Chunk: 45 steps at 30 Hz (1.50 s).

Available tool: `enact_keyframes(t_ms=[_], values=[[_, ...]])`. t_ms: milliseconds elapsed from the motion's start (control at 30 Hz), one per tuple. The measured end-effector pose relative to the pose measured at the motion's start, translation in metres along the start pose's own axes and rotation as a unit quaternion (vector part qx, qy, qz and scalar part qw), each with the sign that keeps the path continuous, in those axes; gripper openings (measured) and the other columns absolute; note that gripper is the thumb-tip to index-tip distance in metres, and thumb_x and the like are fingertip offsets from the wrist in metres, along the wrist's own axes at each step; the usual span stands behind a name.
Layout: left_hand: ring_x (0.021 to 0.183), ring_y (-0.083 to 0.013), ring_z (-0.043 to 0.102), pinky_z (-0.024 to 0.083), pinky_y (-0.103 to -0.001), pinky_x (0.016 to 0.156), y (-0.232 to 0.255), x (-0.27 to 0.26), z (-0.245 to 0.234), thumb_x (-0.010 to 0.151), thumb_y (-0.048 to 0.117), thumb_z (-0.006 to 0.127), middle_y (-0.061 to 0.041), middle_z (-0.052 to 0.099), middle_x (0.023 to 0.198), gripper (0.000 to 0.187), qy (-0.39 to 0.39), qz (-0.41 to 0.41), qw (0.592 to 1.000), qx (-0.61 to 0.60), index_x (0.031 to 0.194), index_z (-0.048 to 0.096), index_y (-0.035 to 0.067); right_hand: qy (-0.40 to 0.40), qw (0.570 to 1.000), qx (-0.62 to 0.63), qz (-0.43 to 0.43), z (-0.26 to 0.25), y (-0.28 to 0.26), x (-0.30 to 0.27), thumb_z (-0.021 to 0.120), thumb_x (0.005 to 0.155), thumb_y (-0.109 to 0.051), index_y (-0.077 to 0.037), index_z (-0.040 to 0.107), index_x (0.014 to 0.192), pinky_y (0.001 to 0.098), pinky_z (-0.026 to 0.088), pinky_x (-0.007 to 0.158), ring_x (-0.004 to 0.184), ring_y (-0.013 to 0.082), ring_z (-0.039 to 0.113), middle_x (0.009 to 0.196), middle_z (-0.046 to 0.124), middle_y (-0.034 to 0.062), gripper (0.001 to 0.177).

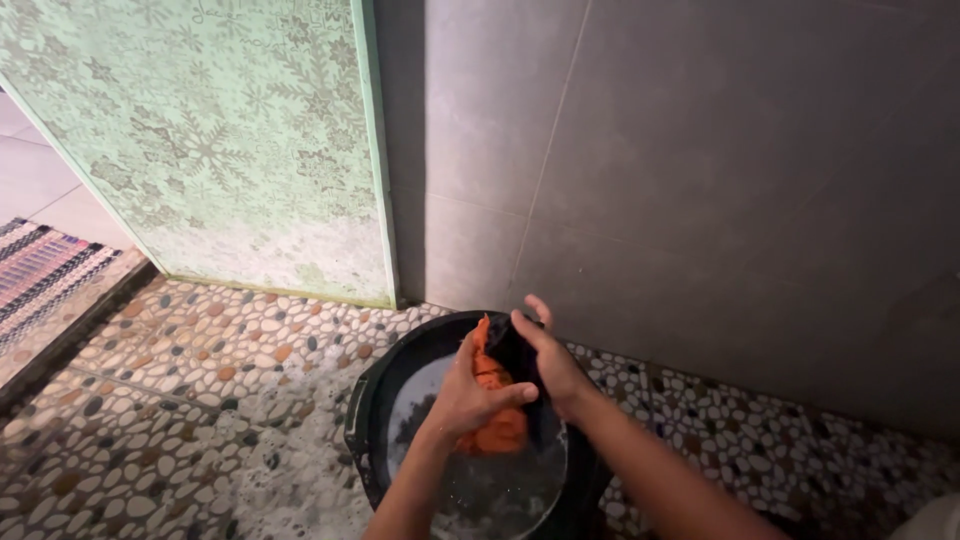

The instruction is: Hand-washing an orange cloth and a black hat in a bucket of soapy water, then rinsing them.

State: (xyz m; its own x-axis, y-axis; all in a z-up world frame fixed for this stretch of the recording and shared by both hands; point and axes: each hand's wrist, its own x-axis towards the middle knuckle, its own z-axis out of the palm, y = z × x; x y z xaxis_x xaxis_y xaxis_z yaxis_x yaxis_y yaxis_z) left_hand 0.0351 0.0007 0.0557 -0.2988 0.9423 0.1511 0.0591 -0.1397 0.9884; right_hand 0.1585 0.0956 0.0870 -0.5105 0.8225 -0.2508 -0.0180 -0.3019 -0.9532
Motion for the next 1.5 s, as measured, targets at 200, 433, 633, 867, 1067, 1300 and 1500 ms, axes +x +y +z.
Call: enact_keyframes(t_ms=[200, 433, 633, 867, 1067, 1300, 1500], values=[[0.113, -0.0291, 0.069, 0.053, -0.039, 0.094, 0.004, -0.001, 0.002, 0.061, 0.036, 0.089, -0.014, 0.071, 0.119, 0.078, 0.064, 0.004, 0.985, 0.161, 0.127, 0.059, 0.006, -0.227, 0.973, -0.047, 0.011, -0.022, -0.004, 0.002, 0.056, 0.095, -0.032, -0.02, 0.022, 0.166, 0.0364, 0.033, 0.116, 0.141, 0.0258, 0.046, 0.161, 0.042, 0.0139, 0.08], [0.097, -0.0415, 0.068, 0.053, -0.051, 0.08, -0.005, -0.001, 0.003, 0.077, 0.021, 0.07, -0.019, 0.074, 0.096, 0.031, 0.118, 0.029, 0.963, 0.24, 0.105, 0.072, 0.009, -0.146, 0.765, -0.536, -0.327, 0.001, -0.04, -0.037, 0.066, 0.096, -0.035, -0.02, 0.034, 0.158, 0.0458, 0.046, 0.098, 0.131, 0.0421, 0.05, 0.161, 0.035, 0.0189, 0.072], [0.088, -0.0409, 0.069, 0.053, -0.052, 0.073, 0.027, -0.005, -0.002, 0.078, 0.025, 0.071, -0.018, 0.073, 0.086, 0.022, 0.103, 0.058, 0.947, 0.298, 0.092, 0.069, 0.008, -0.036, 0.659, -0.595, -0.458, -0.005, -0.008, 0.004, 0.061, 0.098, -0.044, -0.016, 0.069, 0.114, 0.0497, 0.056, 0.065, 0.079, 0.0393, 0.069, 0.107, 0.065, 0.0124, 0.033], [0.08, -0.037, 0.067, 0.05, -0.05, 0.067, 0.005, -0.003, 0.009, 0.071, 0.029, 0.079, -0.011, 0.068, 0.087, 0.033, 0.137, 0.107, 0.916, 0.362, 0.087, 0.06, 0.007, 0.077, 0.697, -0.578, -0.417, 0.002, 0.008, 0.024, 0.051, 0.104, -0.033, -0.006, 0.07, 0.079, 0.0553, 0.052, 0.065, 0.069, 0.045, 0.065, 0.076, 0.068, 0.019, 0.041], [0.078, -0.0342, 0.068, 0.051, -0.049, 0.068, -0.009, 0.001, 0.011, 0.076, 0.029, 0.078, -0.009, 0.065, 0.088, 0.031, 0.123, 0.1, 0.91, 0.383, 0.087, 0.057, 0.008, 0.135, 0.757, -0.581, -0.267, 0.012, 0.011, 0.031, 0.045, 0.107, -0.039, 0.0, 0.073, 0.07, 0.0543, 0.052, 0.072, 0.071, 0.047, 0.066, 0.074, 0.066, 0.0279, 0.06], [0.095, -0.0372, 0.066, 0.054, -0.049, 0.076, 0.017, -0.011, 0.01, 0.066, 0.04, 0.084, -0.014, 0.062, 0.113, 0.066, 0.135, 0.073, 0.922, 0.356, 0.117, 0.058, 0.008, 0.125, 0.834, -0.445, -0.302, 0.013, -0.003, 0.015, 0.055, 0.102, -0.039, 0.002, 0.07, 0.08, 0.0531, 0.05, 0.064, 0.076, 0.0474, 0.065, 0.077, 0.064, 0.0267, 0.049], [0.111, -0.0365, 0.063, 0.053, -0.046, 0.088, -0.009, 0.002, 0.0, 0.053, 0.046, 0.093, -0.022, 0.059, 0.129, 0.114, 0.127, -0.047, 0.945, 0.297, 0.147, 0.042, 0.005, 0.111, 0.715, -0.403, -0.561, 0.023, -0.015, -0.019, 0.064, 0.103, -0.026, -0.003, 0.067, 0.096, 0.0442, 0.055, 0.067, 0.081, 0.0368, 0.068, 0.095, 0.069, 0.0189, 0.024]])
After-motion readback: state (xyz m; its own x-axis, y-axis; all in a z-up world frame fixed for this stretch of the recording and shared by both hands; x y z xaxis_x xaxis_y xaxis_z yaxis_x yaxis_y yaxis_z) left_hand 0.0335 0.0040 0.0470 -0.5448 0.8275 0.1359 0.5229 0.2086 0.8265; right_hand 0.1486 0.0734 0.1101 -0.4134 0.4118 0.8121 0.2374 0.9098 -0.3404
